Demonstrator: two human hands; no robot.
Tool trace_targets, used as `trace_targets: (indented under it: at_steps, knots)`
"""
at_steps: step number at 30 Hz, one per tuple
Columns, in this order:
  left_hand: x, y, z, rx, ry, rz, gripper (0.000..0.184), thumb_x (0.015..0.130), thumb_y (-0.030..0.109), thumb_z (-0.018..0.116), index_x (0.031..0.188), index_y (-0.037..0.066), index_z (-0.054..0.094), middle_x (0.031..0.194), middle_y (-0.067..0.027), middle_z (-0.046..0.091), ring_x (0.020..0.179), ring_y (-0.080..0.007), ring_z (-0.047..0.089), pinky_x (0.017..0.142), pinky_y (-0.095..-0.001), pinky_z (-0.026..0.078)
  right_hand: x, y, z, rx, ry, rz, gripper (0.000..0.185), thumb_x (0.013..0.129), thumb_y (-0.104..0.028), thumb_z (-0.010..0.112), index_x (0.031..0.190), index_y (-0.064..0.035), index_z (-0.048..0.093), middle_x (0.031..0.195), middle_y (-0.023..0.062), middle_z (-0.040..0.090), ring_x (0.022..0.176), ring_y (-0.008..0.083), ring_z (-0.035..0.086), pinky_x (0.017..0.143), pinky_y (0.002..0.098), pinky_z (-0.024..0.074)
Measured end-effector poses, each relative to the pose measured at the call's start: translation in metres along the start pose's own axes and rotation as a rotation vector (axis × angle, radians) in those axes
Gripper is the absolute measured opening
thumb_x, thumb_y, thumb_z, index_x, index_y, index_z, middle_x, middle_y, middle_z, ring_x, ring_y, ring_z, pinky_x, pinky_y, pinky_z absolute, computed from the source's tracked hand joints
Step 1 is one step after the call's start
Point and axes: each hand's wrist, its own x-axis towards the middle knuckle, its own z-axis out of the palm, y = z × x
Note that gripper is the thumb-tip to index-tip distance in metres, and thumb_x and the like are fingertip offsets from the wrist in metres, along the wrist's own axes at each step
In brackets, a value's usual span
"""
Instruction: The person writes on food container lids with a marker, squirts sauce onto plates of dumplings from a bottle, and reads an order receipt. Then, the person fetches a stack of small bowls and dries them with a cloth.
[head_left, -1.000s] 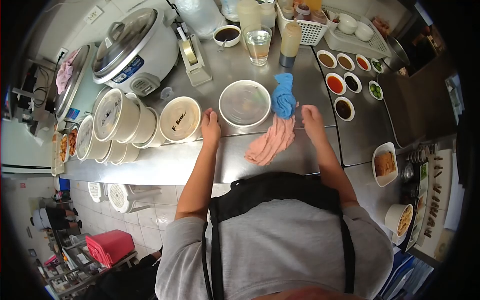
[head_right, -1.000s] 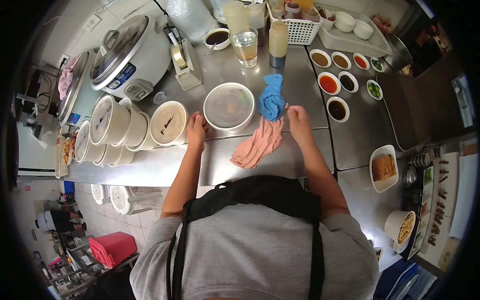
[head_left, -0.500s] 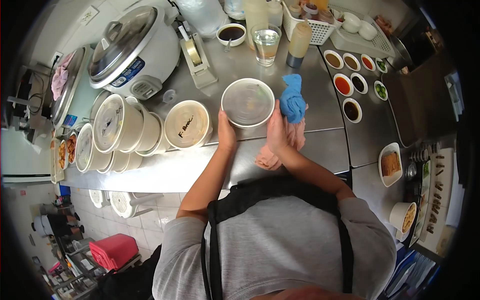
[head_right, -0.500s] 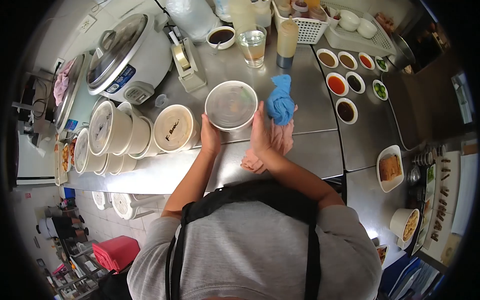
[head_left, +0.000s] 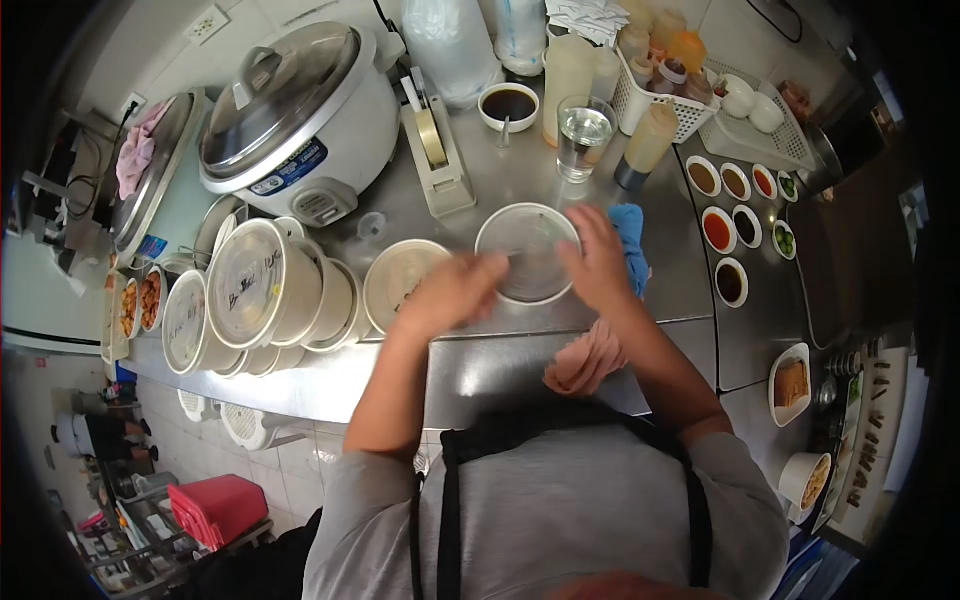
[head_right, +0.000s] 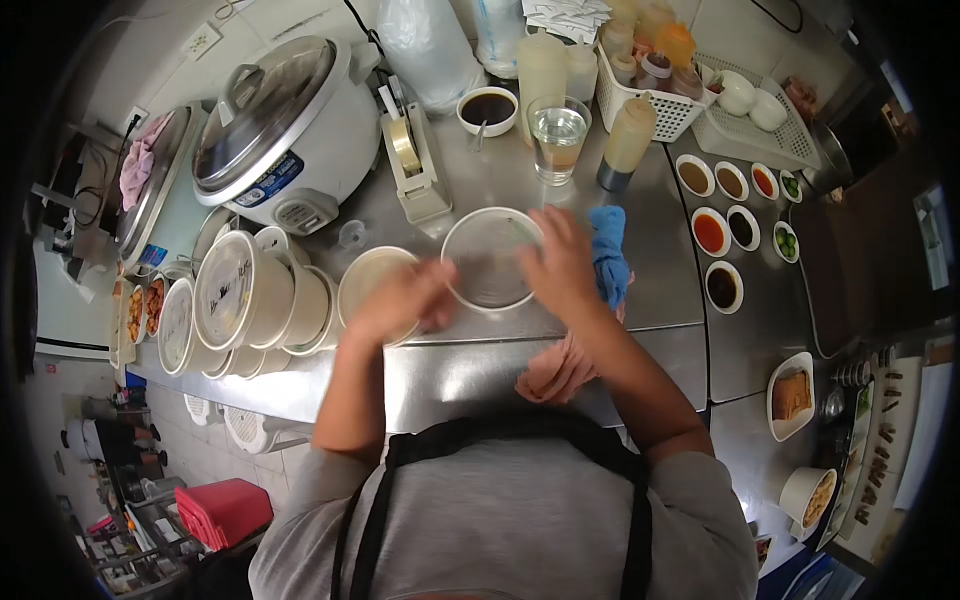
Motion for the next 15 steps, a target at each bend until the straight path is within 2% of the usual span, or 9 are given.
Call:
trace_targets:
  at_steps: [1,3,4,5,7,10,13,14,15]
  knots:
    - [0.013,0.012,-0.016,-0.001,0.181,0.142,0.047,0.080,0.044,0.045,0.089,-0.001,0.055,0.064,-0.0055,0.055,0.054,-0.0118,0.053,0.049,-0.0233,0.042,0.004,-0.017,-0.001,-0.284,-0.020,-0.188,0.050,0.077,-0.031,0.051,0.116,-0.0015,0.041,0.120,0.0171,0.039,0.114,0.0319,0.033,0.095,0.0428,0.0235]
    - [0.066,0.031,-0.060,0.042,0.522,0.333,0.041,0.078,0.035,0.050,0.092,-0.003,0.055,0.062,-0.0078,0.056,0.055,-0.0159,0.055,0.054,-0.0280,0.043,0.001,-0.023,0.018,-0.346,-0.164,-0.279,0.058,0.072,-0.038,0.053,0.117,-0.0028,0.041,0.124,0.0190,0.034,0.117,0.0364,0.026,0.095,0.0488,0.0195]
    - [0.110,0.025,-0.090,0.114,0.684,0.343,0.038,0.077,0.030,0.050,0.094,-0.004,0.055,0.072,-0.0141,0.059,0.066,-0.0228,0.058,0.061,-0.0316,0.044,-0.001,-0.024,0.023,-0.375,-0.239,-0.323,0.062,0.070,-0.042,0.054,0.117,-0.0034,0.041,0.125,0.0200,0.031,0.118,0.0386,0.023,0.095,0.0519,0.0175]
    - [0.158,0.009,-0.121,0.181,0.861,0.501,0.040,0.074,0.028,0.051,0.095,-0.005,0.054,0.085,-0.0208,0.058,0.082,-0.0306,0.057,0.071,-0.0342,0.043,-0.001,-0.024,0.023,-0.363,-0.258,-0.327,0.064,0.070,-0.043,0.054,0.118,-0.0038,0.039,0.126,0.0200,0.030,0.119,0.0383,0.022,0.095,0.0518,0.0162]
    - [0.207,0.001,-0.154,0.165,1.004,0.355,0.042,0.072,0.029,0.053,0.096,-0.006,0.053,0.094,-0.0241,0.055,0.092,-0.0345,0.052,0.078,-0.0369,0.040,-0.001,-0.024,0.020,-0.342,-0.298,-0.327,0.068,0.069,-0.044,0.054,0.121,-0.0045,0.035,0.129,0.0199,0.026,0.121,0.0378,0.019,0.096,0.0518,0.0135]
    - [0.258,-0.016,-0.181,0.297,0.988,0.220,0.048,0.072,0.030,0.054,0.103,-0.006,0.050,0.090,-0.0188,0.059,0.082,-0.0272,0.057,0.072,-0.0330,0.043,0.001,-0.026,0.015,-0.334,-0.313,-0.323,0.068,0.068,-0.045,0.055,0.119,-0.0045,0.038,0.126,0.0204,0.030,0.119,0.0378,0.022,0.096,0.0516,0.0152]
    - [0.261,-0.016,-0.176,0.363,0.824,0.151,0.050,0.070,0.034,0.055,0.099,-0.006,0.052,0.089,-0.0204,0.058,0.082,-0.0298,0.057,0.072,-0.0343,0.043,0.004,-0.029,0.013,-0.348,-0.372,-0.286,0.068,0.067,-0.045,0.056,0.119,-0.0049,0.038,0.127,0.0205,0.029,0.119,0.0378,0.022,0.096,0.0515,0.0152]
    - [0.248,-0.006,-0.168,0.327,0.748,0.149,0.051,0.069,0.035,0.054,0.104,-0.001,0.050,0.102,-0.0209,0.053,0.097,-0.0341,0.050,0.082,-0.0371,0.039,0.000,-0.024,0.018,-0.377,-0.345,-0.319,0.071,0.065,-0.043,0.059,0.121,-0.0062,0.036,0.128,0.0195,0.027,0.119,0.0365,0.022,0.096,0.0504,0.0147]
    - [0.247,-0.006,-0.163,0.305,0.794,0.218,0.050,0.070,0.034,0.055,0.107,0.002,0.049,0.104,-0.0192,0.053,0.097,-0.0328,0.050,0.081,-0.0371,0.039,-0.001,-0.024,0.017,-0.361,-0.345,-0.319,0.070,0.065,-0.043,0.059,0.121,-0.0070,0.036,0.128,0.0196,0.027,0.120,0.0367,0.022,0.096,0.0509,0.0147]
